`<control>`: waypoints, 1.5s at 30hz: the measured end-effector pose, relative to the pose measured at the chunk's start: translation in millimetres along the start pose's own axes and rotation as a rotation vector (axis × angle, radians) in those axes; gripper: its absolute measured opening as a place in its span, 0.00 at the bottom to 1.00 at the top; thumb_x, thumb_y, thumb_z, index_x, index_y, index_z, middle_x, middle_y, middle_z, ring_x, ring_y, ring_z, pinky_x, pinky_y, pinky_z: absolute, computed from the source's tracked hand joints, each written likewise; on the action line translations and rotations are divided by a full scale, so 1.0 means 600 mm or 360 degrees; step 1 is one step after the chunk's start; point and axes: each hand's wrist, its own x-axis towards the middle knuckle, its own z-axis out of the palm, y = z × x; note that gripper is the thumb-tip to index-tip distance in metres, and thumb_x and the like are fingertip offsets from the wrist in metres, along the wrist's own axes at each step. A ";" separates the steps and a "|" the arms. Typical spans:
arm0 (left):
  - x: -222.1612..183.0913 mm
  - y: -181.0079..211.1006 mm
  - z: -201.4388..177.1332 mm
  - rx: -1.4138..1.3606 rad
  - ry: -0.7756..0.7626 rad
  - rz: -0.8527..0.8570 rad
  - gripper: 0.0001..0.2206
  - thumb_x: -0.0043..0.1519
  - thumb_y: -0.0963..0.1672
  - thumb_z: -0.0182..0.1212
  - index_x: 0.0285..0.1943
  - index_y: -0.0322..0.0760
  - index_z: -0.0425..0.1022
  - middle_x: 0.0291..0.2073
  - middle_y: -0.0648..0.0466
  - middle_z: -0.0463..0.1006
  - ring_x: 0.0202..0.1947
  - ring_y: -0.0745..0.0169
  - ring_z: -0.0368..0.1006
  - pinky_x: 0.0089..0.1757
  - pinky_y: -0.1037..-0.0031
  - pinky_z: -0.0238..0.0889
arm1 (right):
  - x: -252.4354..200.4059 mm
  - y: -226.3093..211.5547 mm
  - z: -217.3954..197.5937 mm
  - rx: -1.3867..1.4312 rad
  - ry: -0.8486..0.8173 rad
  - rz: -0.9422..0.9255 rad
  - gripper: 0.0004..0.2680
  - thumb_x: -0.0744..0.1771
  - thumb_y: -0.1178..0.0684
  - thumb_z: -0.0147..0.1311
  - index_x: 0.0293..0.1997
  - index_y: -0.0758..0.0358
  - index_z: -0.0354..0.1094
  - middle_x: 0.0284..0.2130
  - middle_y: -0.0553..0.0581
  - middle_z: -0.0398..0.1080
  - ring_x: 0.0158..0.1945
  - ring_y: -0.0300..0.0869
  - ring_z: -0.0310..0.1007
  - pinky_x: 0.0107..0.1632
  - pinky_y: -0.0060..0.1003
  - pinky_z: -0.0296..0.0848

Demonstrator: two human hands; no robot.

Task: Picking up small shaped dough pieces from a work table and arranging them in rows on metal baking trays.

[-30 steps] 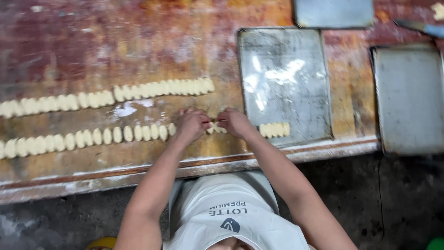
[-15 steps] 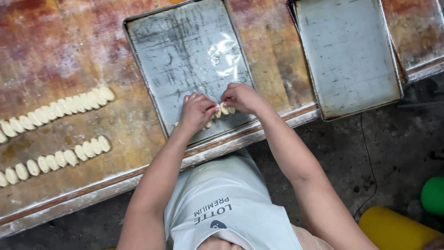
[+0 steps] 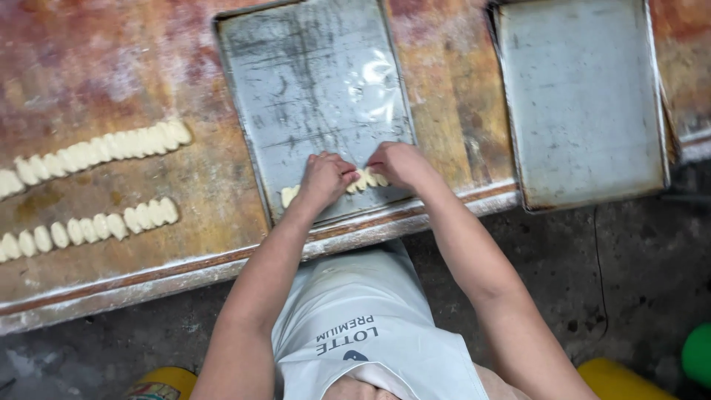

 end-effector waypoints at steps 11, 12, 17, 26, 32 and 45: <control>-0.139 -0.403 -0.107 -0.0008 0.0898 -0.0089 0.11 0.59 0.54 0.61 0.44 0.55 0.81 0.38 0.60 0.77 0.42 0.56 0.74 0.45 0.66 0.63 | 0.244 -0.283 0.073 0.0168 0.0230 -0.0263 0.11 0.67 0.48 0.56 0.54 0.51 0.72 0.48 0.55 0.72 0.50 0.54 0.74 0.50 0.49 0.73; -0.156 -0.456 -0.125 -0.0004 0.0905 -0.0187 0.10 0.60 0.53 0.61 0.44 0.54 0.80 0.38 0.61 0.77 0.41 0.57 0.74 0.45 0.66 0.64 | 0.274 -0.322 0.082 0.0215 0.0219 -0.0255 0.11 0.67 0.49 0.56 0.55 0.53 0.72 0.49 0.55 0.71 0.51 0.52 0.75 0.52 0.46 0.73; -0.204 -0.568 -0.291 0.0205 0.0936 -0.0316 0.11 0.57 0.51 0.63 0.47 0.53 0.80 0.42 0.60 0.74 0.47 0.53 0.70 0.46 0.60 0.62 | 0.441 -0.431 0.116 0.0014 0.0198 -0.0266 0.13 0.67 0.44 0.54 0.57 0.48 0.69 0.55 0.53 0.65 0.56 0.56 0.70 0.56 0.52 0.69; -0.161 -0.588 -0.379 0.0076 0.0230 -0.0265 0.11 0.59 0.52 0.59 0.48 0.61 0.79 0.44 0.65 0.74 0.53 0.55 0.64 0.53 0.58 0.50 | 0.488 -0.551 0.071 -0.0011 -0.0133 -0.0080 0.10 0.66 0.41 0.54 0.50 0.43 0.72 0.47 0.54 0.70 0.53 0.57 0.72 0.55 0.53 0.69; -0.156 -0.592 -0.359 0.0130 0.0395 -0.0031 0.05 0.57 0.53 0.62 0.39 0.64 0.79 0.36 0.69 0.76 0.53 0.62 0.63 0.55 0.59 0.46 | 0.477 -0.511 0.110 0.0070 0.0128 -0.0235 0.06 0.66 0.40 0.55 0.40 0.42 0.72 0.37 0.50 0.70 0.46 0.52 0.75 0.46 0.46 0.74; -0.040 -0.220 -0.092 -0.0405 0.0225 0.0014 0.06 0.57 0.47 0.67 0.41 0.46 0.81 0.34 0.55 0.75 0.39 0.49 0.76 0.40 0.64 0.70 | 0.177 -0.152 0.034 0.0327 0.0088 -0.0181 0.04 0.64 0.45 0.60 0.36 0.48 0.72 0.34 0.53 0.69 0.45 0.57 0.74 0.46 0.52 0.72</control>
